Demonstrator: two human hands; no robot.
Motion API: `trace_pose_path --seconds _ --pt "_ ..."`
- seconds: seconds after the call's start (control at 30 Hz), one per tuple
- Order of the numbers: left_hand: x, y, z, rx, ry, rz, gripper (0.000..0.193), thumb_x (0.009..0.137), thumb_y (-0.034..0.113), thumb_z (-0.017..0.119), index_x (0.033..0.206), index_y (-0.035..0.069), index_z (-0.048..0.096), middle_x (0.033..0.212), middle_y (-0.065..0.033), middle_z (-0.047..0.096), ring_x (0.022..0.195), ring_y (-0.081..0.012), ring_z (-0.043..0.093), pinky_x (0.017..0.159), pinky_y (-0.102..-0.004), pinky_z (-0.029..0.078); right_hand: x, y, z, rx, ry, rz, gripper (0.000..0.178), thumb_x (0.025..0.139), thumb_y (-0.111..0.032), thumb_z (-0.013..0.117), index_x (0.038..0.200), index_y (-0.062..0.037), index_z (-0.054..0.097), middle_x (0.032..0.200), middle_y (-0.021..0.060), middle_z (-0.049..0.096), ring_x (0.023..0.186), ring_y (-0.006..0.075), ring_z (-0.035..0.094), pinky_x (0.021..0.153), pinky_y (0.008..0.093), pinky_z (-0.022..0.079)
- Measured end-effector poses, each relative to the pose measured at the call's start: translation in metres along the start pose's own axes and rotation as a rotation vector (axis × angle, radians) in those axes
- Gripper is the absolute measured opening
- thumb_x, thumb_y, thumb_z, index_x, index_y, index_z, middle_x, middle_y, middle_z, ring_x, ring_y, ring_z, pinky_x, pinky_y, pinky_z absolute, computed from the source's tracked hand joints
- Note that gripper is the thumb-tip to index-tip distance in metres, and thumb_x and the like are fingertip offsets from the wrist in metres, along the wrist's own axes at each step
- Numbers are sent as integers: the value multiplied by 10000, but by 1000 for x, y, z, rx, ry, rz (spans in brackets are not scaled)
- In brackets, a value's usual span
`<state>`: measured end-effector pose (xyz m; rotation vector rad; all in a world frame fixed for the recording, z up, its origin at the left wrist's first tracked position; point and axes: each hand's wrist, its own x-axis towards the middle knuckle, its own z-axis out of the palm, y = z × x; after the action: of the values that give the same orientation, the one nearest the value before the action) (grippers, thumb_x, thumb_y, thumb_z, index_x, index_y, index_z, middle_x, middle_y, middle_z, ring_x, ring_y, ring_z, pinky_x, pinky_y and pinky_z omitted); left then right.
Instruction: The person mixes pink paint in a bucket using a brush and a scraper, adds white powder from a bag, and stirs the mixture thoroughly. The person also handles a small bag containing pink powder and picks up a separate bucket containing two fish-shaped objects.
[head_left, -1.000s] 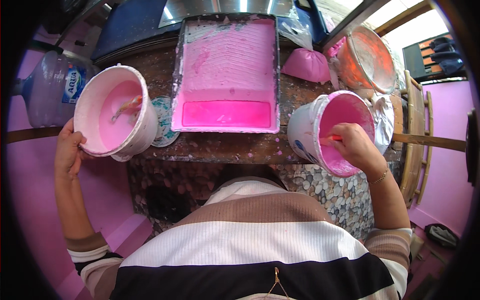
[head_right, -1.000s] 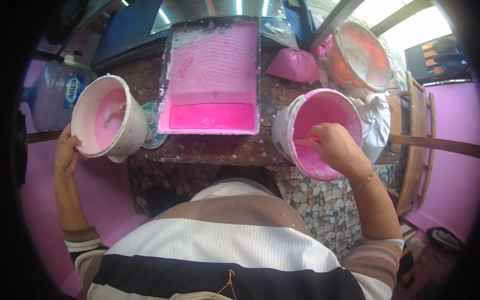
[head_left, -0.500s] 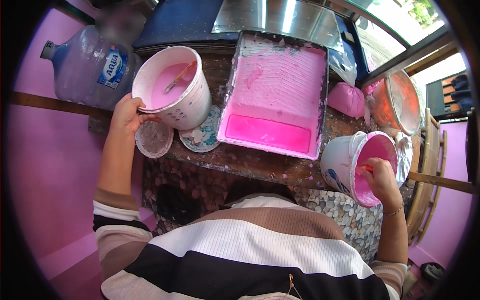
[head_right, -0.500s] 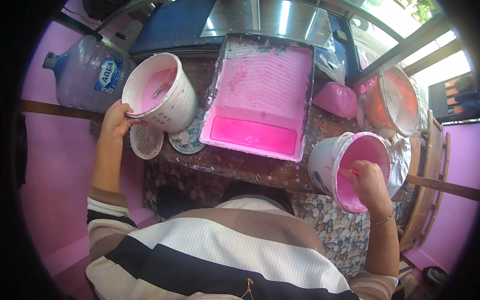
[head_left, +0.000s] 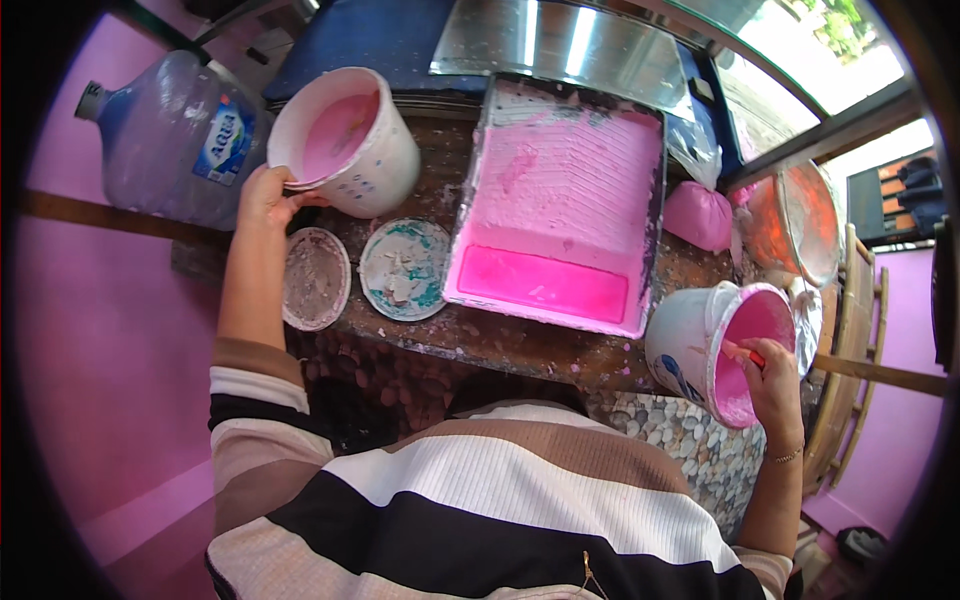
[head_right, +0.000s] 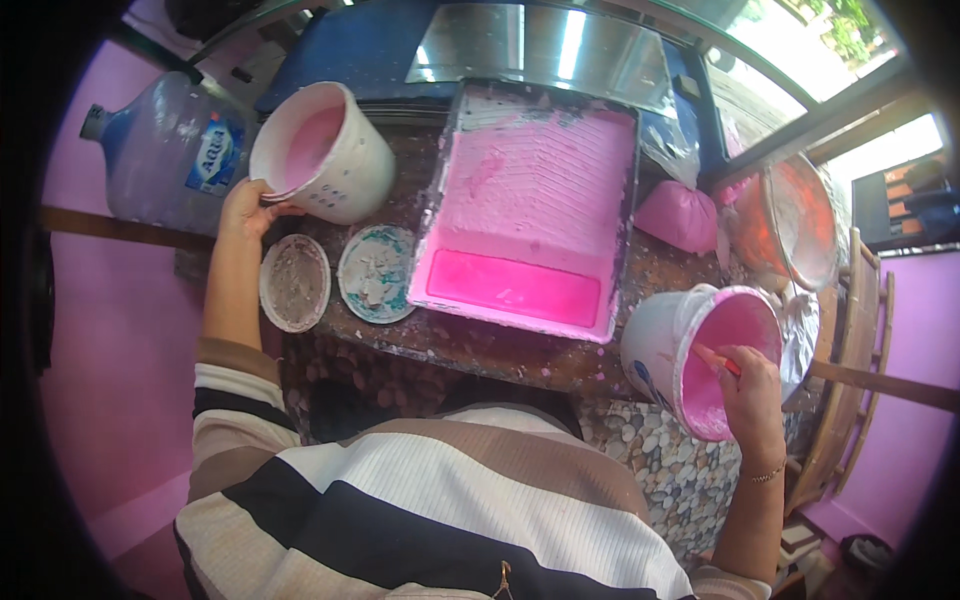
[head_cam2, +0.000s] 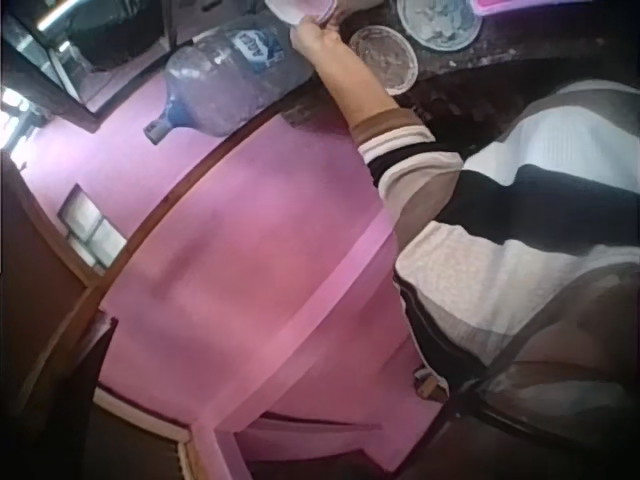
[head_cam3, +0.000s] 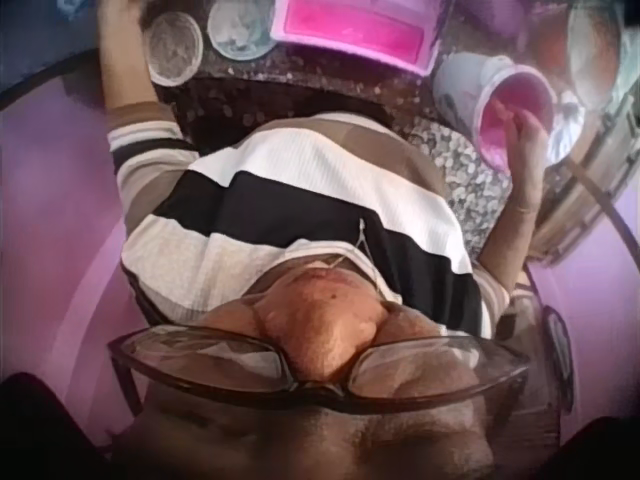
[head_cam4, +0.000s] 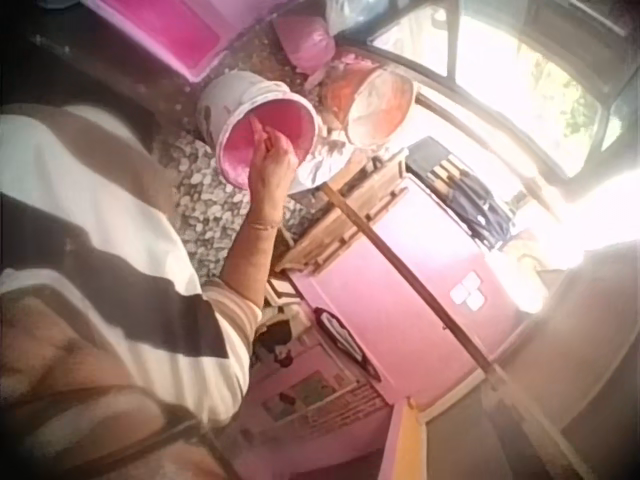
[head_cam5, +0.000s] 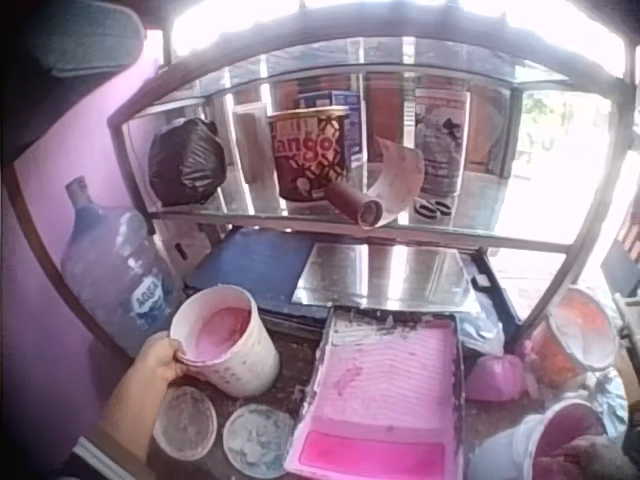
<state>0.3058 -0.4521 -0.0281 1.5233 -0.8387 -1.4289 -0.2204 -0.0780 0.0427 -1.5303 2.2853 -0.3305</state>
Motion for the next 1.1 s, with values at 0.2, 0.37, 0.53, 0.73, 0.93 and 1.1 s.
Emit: trace_pose_path --seconds 0.2,0.37,0.53,0.73,0.93,1.1 --pt "37 0 -56 187 -35 38 461 726 -9 468 1187 -24 490 1056 -207 589 865 -385 639 603 -524 613 15 21 17 -66 122 -52 155 819 -105 657 901 27 658 884 198 657 854 368 635 773 426 491" --pt "4 4 -37 276 -67 -8 415 910 179 554 1255 -27 452 1172 -197 563 865 -330 676 621 -364 615 27 15 19 38 -111 -177 128 774 -31 612 869 48 649 852 225 637 853 400 615 780 445 483" --pt "-72 -28 -32 375 104 178 489 922 255 628 1271 -43 459 1246 -185 540 896 -296 680 661 -303 587 15 30 -4 105 -271 -142 138 739 10 636 872 32 661 802 195 643 799 368 632 731 408 499" --pt "-148 -68 -20 294 261 315 412 944 170 591 1276 -41 467 1263 -143 540 945 -269 672 710 -289 575 17 39 -6 47 -20 -200 159 801 -25 609 940 29 665 865 205 639 841 371 626 777 436 488" --pt "-191 -92 3 277 231 309 352 953 141 563 1245 -42 490 1243 -141 553 962 -263 668 717 -281 575 21 57 6 -151 -170 -244 153 842 -97 581 827 49 626 860 232 633 864 380 623 787 466 476" --pt "-220 -121 21 305 238 250 351 962 145 550 1251 -39 476 1254 -135 544 986 -267 661 761 -306 572 21 55 -3 44 -408 -139 196 835 -136 616 837 56 655 803 255 640 786 412 631 742 464 485"
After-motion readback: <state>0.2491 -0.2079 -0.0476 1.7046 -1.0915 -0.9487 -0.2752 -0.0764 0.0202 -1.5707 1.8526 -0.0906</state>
